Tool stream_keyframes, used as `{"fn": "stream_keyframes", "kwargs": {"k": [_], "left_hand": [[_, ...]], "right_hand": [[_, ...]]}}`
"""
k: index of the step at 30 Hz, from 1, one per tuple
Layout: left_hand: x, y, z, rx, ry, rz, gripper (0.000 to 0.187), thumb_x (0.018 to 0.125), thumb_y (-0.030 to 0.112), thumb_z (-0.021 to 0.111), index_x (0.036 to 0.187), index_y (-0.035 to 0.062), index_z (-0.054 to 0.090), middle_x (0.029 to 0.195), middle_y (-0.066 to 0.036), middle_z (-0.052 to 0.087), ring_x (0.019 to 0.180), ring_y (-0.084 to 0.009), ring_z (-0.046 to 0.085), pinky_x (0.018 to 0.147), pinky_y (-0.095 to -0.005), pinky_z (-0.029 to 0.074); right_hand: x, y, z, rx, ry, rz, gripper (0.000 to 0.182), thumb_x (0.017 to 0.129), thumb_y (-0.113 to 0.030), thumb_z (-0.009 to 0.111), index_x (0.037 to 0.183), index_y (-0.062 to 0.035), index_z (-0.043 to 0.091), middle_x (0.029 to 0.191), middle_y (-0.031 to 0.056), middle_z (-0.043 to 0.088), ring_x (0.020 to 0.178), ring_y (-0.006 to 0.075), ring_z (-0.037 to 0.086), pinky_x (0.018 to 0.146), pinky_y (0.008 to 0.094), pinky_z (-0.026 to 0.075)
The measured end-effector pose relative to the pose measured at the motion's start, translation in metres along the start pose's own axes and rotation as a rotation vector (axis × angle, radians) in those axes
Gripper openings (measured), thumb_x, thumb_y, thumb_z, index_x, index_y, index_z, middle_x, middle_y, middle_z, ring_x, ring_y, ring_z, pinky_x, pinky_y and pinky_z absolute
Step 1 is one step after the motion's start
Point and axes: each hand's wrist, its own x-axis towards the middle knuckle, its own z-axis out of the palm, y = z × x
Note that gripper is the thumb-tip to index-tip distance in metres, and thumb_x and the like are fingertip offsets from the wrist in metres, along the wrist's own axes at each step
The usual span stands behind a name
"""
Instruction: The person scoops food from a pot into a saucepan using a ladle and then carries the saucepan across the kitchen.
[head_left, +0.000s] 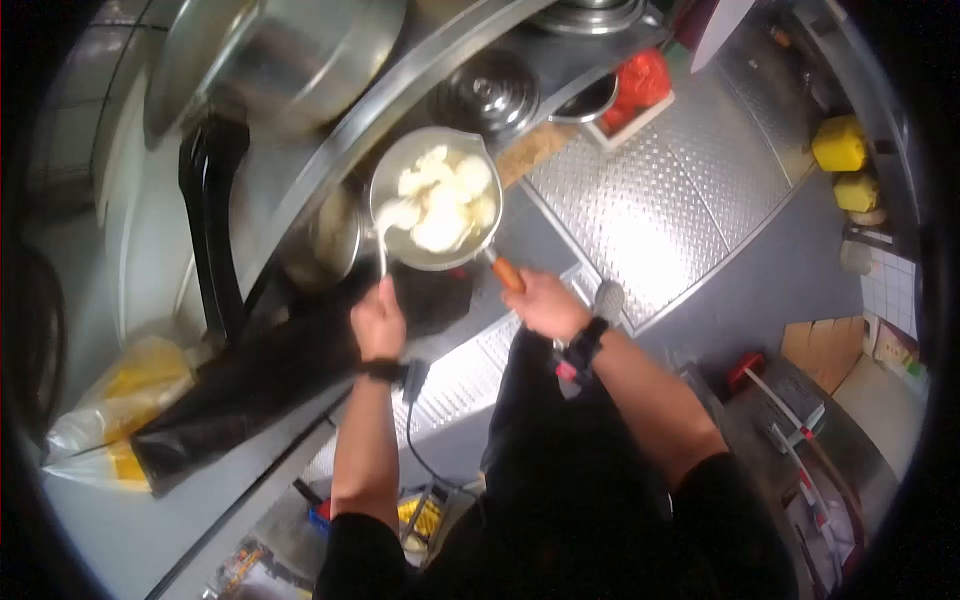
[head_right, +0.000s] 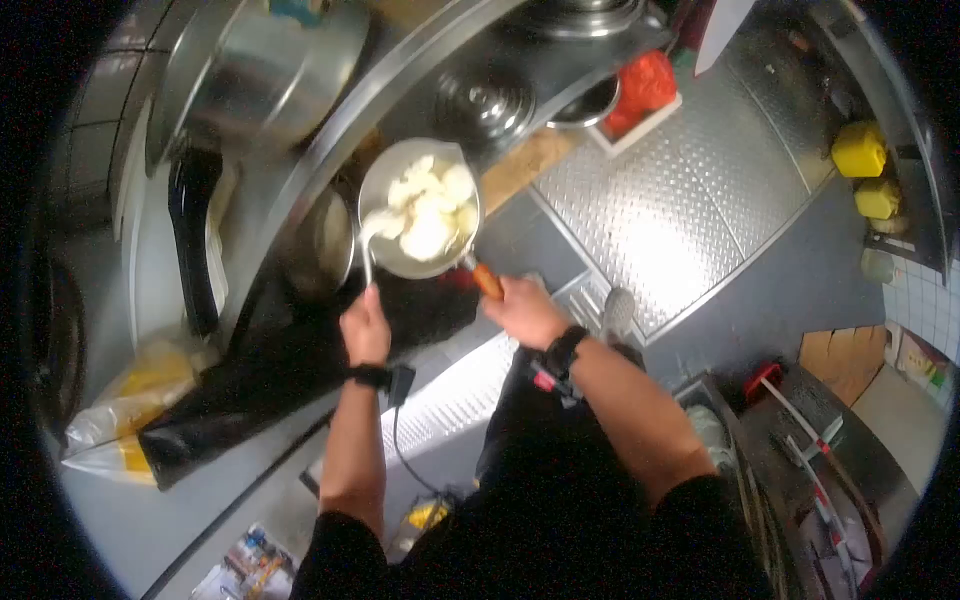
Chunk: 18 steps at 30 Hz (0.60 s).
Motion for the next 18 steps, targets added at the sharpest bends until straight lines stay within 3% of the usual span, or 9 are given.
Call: {"fn": "stream_keyframes", "kwargs": {"k": [8,15,18], "left_hand": [[-0.003,0.002,-0.001,-0.136,0.071,-0.004,0.043,0.102,0.030,0.051,0.079,-0.0037,0.065,0.070,-0.028,0.059,0.064,-0.0470,0.058,0.059,-0.0498,0.044],[-0.008,0.005,-0.002,-0.063,-0.009,-0.026,0.045,0.103,0.032,0.049,0.080,-0.0029,0.065,0.070,-0.027,0.059,0.063,-0.0466,0.058,0.058,-0.0500,0.044],[0.000,0.005,0.001,-0.083,0.053,0.027,0.046,0.103,0.033,0.048,0.077,-0.0027,0.062,0.066,-0.026,0.057,0.060,-0.0457,0.055,0.056,-0.0494,0.042]], "right_hand": [[0.009,0.003,0.002,0.084,0.015,-0.008,0.036,0.089,-0.028,0.064,0.096,0.0063,0.061,0.079,0.0269,0.065,0.077,0.0406,0.066,0.071,0.0425,0.051],[-0.006,0.007,0.011,0.096,0.003,-0.001,0.035,0.088,-0.028,0.065,0.095,0.0061,0.061,0.077,0.0253,0.065,0.073,0.0391,0.066,0.069,0.0435,0.051],[0.003,0.002,0.007,0.072,0.026,-0.048,0.035,0.088,-0.028,0.065,0.092,0.0062,0.060,0.074,0.0240,0.065,0.071,0.0362,0.067,0.068,0.0429,0.051]]}}
